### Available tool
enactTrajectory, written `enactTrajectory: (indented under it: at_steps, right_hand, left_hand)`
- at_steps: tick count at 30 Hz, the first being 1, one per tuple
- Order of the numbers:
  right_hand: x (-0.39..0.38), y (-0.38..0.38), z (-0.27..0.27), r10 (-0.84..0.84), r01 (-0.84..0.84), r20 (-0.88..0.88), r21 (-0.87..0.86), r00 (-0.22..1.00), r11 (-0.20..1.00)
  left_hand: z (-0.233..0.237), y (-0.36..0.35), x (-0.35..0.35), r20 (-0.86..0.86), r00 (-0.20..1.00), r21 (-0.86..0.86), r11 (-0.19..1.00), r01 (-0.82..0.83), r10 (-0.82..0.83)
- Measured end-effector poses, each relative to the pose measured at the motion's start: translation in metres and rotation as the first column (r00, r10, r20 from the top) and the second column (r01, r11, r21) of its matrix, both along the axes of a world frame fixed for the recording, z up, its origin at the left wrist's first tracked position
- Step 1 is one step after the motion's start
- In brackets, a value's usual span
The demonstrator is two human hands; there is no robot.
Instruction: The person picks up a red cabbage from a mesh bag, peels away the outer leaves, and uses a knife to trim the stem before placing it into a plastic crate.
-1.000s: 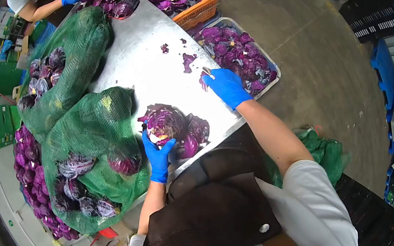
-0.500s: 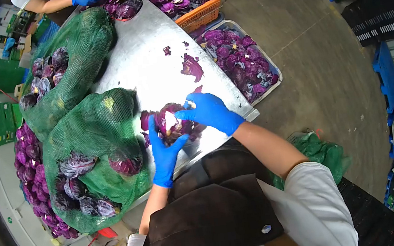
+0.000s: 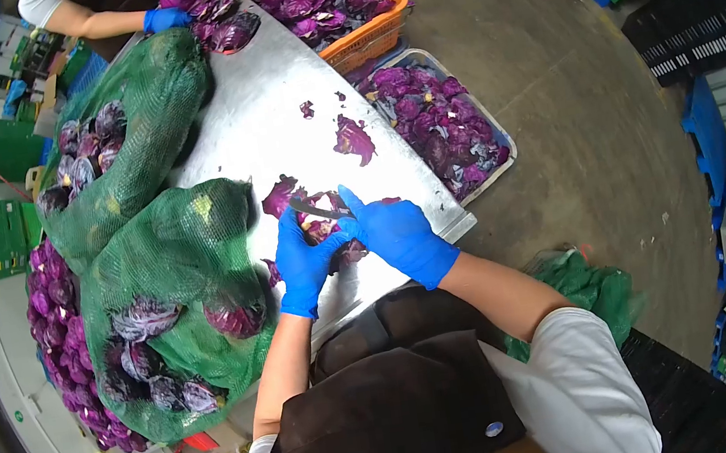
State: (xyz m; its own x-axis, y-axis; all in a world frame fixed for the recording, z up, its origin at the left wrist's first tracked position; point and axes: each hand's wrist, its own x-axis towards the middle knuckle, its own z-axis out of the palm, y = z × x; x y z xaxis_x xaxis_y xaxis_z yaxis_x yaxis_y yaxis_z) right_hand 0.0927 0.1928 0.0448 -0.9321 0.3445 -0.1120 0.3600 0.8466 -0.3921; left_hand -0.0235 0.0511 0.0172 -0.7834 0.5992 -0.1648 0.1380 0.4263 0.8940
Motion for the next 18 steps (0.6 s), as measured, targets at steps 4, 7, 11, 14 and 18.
enactTrajectory:
  at_steps: [4, 7, 11, 14, 18]
  right_hand:
    - [-0.009, 0.004, -0.008, -0.02, 0.02, -0.001, -0.081, 1.0, 0.997]
    - [-0.029, 0.025, -0.019, -0.17, 0.179, 0.055, -0.285, 0.984, 0.942]
    - [-0.049, 0.056, -0.078, -0.114, 0.08, -0.051, -0.443, 0.992, 0.893]
    - [-0.055, 0.017, -0.105, -0.42, 0.255, -0.082, -0.685, 0.904, 0.682]
    - [-0.035, 0.011, -0.037, -0.216, 0.188, 0.009, -0.534, 0.976, 0.825]
  left_hand:
    - [0.001, 0.003, 0.008, -0.159, 0.987, -0.069, 0.998, 0.009, -0.02]
    - [0.001, 0.008, 0.016, -0.275, 0.961, -0.159, 0.986, -0.049, 0.003]
    - [-0.005, -0.019, 0.039, -0.433, 0.894, -0.064, 0.993, 0.099, -0.117]
    - [-0.026, -0.042, 0.037, -0.176, 0.984, 0.065, 0.998, -0.016, 0.028]
    - [-0.011, -0.053, 0.032, 0.002, 0.995, 0.064, 0.993, -0.096, 0.096]
